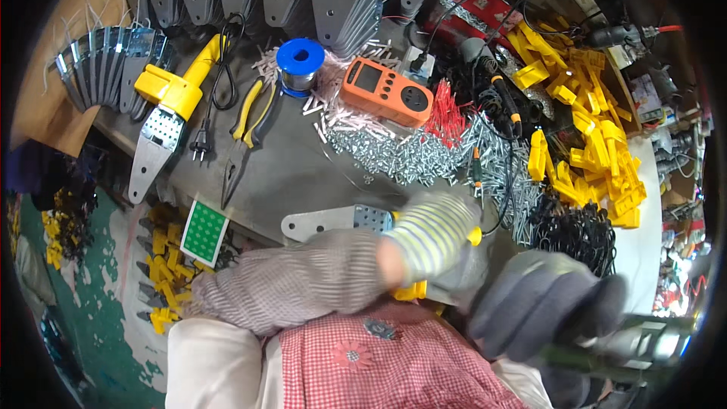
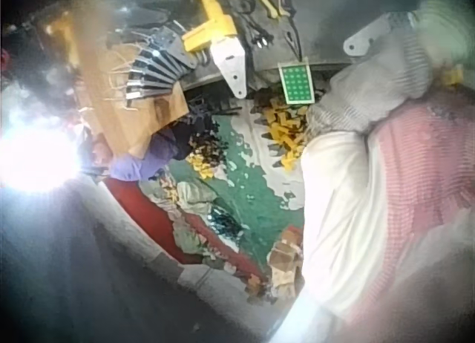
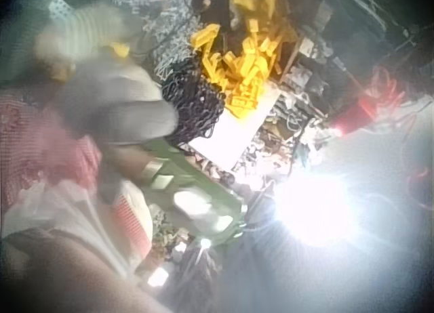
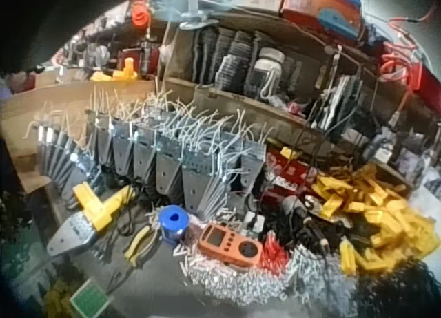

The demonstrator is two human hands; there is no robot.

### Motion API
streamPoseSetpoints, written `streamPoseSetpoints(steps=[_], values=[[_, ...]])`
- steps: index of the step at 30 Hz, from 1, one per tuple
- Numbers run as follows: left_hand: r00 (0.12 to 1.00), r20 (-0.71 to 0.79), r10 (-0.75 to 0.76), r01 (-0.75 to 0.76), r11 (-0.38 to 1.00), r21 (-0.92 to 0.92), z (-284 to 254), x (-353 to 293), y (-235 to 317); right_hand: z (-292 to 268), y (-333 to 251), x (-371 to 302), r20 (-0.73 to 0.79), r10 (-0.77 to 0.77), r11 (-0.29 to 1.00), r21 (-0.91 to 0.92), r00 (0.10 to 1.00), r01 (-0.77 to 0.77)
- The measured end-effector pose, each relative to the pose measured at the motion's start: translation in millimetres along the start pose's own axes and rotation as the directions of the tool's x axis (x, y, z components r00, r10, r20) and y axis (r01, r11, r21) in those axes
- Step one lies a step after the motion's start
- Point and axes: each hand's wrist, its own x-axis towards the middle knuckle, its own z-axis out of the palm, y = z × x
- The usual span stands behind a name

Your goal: The person assembles and solders components within a yellow plastic housing, then attaches a metal plate. This is done using a soldering iron, electric screwdriver, wire strippers, and pliers to connect a wiring harness with screws and heat shrink tubing.

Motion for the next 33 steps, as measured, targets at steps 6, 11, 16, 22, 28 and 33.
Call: streamPoseSetpoints(steps=[6, 11, 16, 22, 28, 33], values=[[0.987, -0.150, -0.060, 0.040, 0.990, -0.134, -50.0, -84.3, -59.4, 24.6, 62.8, 1.8, -0.673, -0.142, 0.975, -0.221, 0.726, -0.013], [0.994, -0.071, -0.079, 0.080, 0.997, 0.008, -31.4, -85.9, -56.9, 13.6, 100.4, 4.1, -0.830, -0.069, 0.987, -0.136, 0.553, -0.081], [0.993, -0.075, -0.096, 0.095, 0.995, -0.018, -27.7, -80.5, -60.3, -2.9, 111.0, 2.3, -0.746, -0.009, 0.999, -0.029, 0.666, -0.019], [0.990, -0.072, -0.119, 0.118, 0.993, -0.016, -27.5, -81.1, -58.3, -10.2, 112.7, -4.5, -0.716, 0.098, 0.985, 0.168, 0.691, 0.035], [0.984, -0.175, -0.028, 0.034, 0.999, 0.028, -26.5, -82.7, -54.6, 1.4, 109.7, -25.0, -0.717, 0.115, 0.989, 0.020, 0.688, -0.145], [0.999, -0.032, -0.030, 0.031, 0.998, 0.045, -31.3, -86.4, -54.1, 2.2, 74.3, -1.7, -0.767, 0.065, 0.998, 0.045, 0.638, -0.047]])
